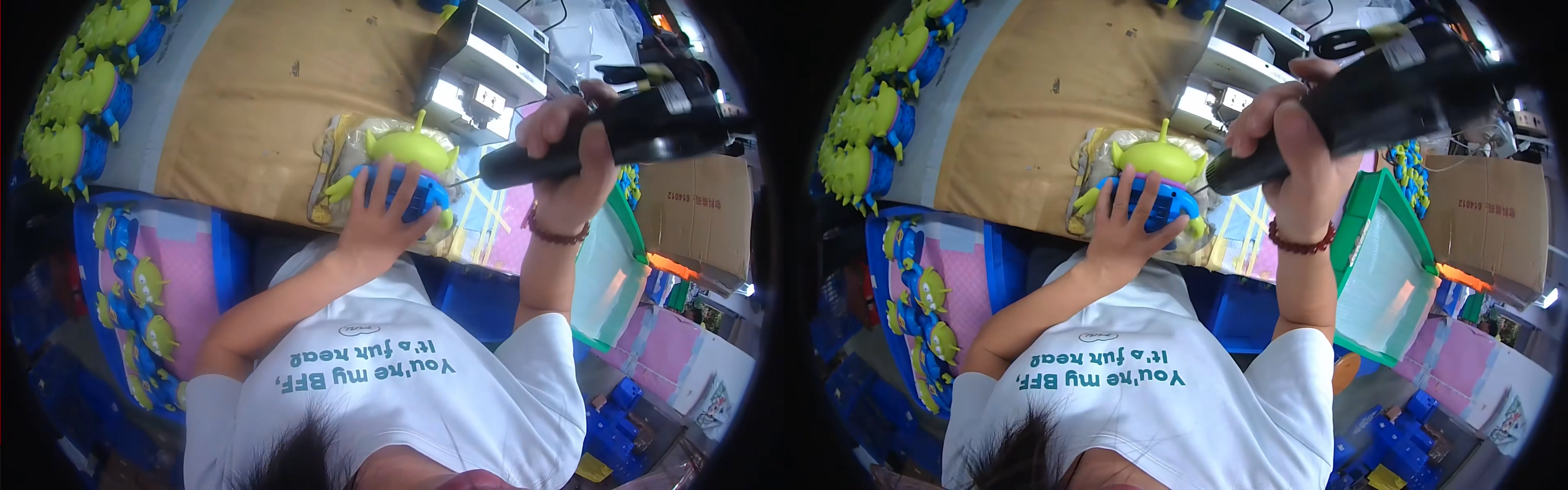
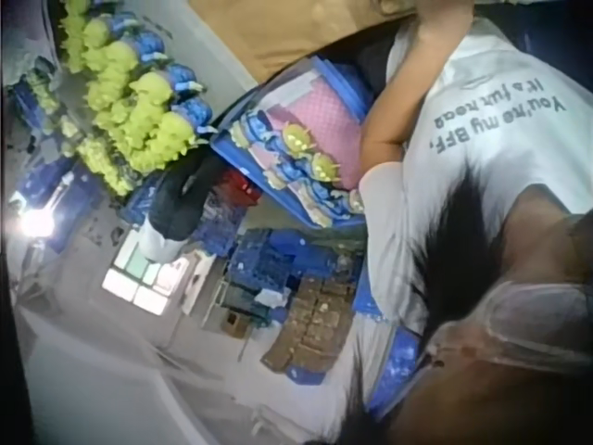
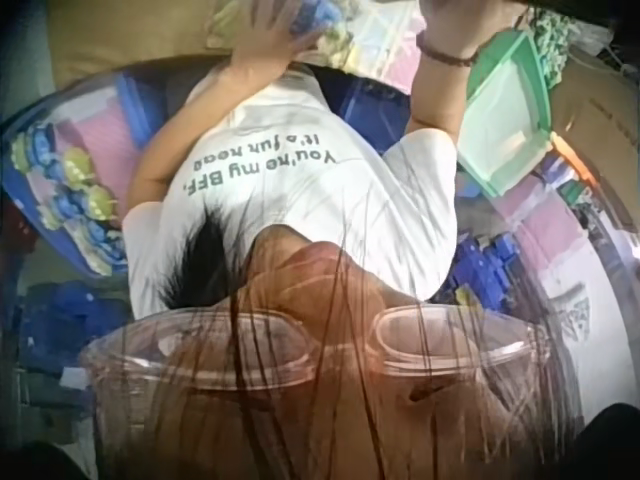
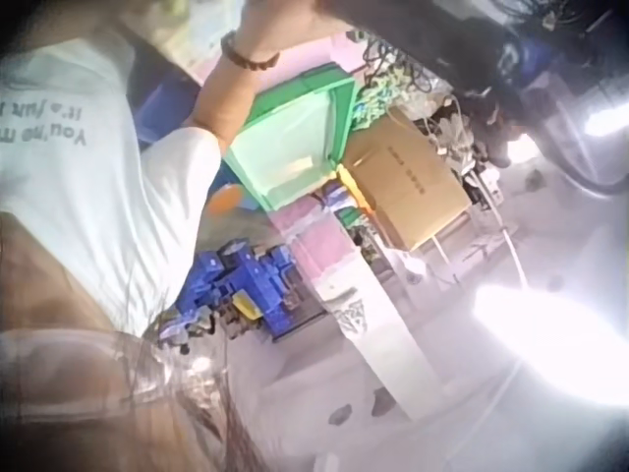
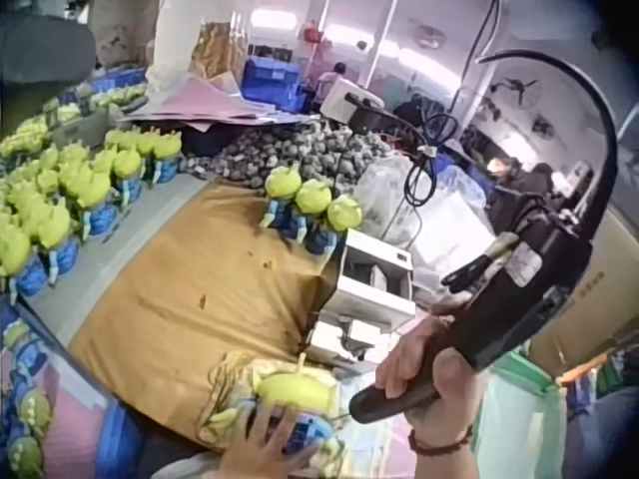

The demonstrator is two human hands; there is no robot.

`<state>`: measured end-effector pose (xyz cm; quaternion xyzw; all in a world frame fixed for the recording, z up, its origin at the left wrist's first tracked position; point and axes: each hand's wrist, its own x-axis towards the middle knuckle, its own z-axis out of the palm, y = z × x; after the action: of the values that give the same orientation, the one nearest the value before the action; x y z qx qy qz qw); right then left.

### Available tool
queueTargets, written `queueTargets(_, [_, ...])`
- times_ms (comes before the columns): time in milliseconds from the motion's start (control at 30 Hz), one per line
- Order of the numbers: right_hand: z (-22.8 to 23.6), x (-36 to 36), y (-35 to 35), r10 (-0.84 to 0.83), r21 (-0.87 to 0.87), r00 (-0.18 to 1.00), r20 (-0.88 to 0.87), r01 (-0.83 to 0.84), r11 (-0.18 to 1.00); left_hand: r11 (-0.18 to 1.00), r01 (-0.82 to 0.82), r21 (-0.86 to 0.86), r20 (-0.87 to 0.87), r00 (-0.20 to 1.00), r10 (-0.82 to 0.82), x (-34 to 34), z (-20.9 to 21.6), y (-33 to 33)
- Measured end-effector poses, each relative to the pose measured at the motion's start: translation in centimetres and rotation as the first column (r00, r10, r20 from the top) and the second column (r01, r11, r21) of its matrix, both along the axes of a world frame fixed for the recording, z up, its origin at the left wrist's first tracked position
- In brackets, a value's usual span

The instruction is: Seal plastic bags containing toy figurines using a heat gun.

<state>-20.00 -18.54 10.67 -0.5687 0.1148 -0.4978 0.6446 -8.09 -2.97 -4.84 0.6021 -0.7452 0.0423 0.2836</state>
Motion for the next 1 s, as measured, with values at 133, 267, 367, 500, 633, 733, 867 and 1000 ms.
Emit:
queueTargets(133, [-0.7, 0.2, 1.2, 0.021, -0.100, 0.999, 0.039, -0.017, 0.995, 0.999, 0.001, -0.042, -0.056, 0.998, -0.003, -0.4, 0.0, -0.2])
queueTargets(267, [-1.4, 0.6, 1.9, 0.019, -0.153, 1.000, -0.011, -0.020, 0.988, 0.999, 0.002, -0.038, -0.063, 0.998, -0.004, -0.4, 0.0, -0.2])
queueTargets(367, [-2.8, 0.8, 2.3, 0.048, -0.203, 0.994, -0.097, -0.067, 0.977, 0.999, 0.004, -0.038, -0.080, 0.997, -0.007, -0.3, 0.2, -0.2])
queueTargets(500, [-6.8, 0.3, 2.5, 0.169, -0.234, 0.984, -0.063, -0.179, 0.956, 0.999, 0.032, 0.003, -0.080, 0.996, -0.032, -0.2, 0.3, -0.1])
queueTargets(633, [-6.9, 0.5, 2.2, 0.290, -0.251, 0.957, 0.000, -0.281, 0.926, 0.999, 0.030, 0.013, -0.071, 0.997, -0.029, -0.2, 0.0, -0.1])
queueTargets(733, [-6.4, 0.7, 1.9, 0.342, -0.287, 0.939, -0.025, -0.334, 0.898, 0.999, 0.042, 0.034, -0.075, 0.996, -0.039, -0.3, -0.1, 0.0])
queueTargets(867, [-6.5, 0.5, 1.9, 0.350, -0.294, 0.936, -0.049, -0.348, 0.890, 0.998, 0.039, 0.053, -0.062, 0.997, -0.036, -0.2, 0.0, -0.1])
queueTargets(1000, [-6.8, 0.5, 2.0, 0.338, -0.271, 0.941, 0.003, -0.324, 0.906, 0.999, 0.025, 0.038, -0.045, 0.999, -0.023, -0.2, 0.0, -0.1])
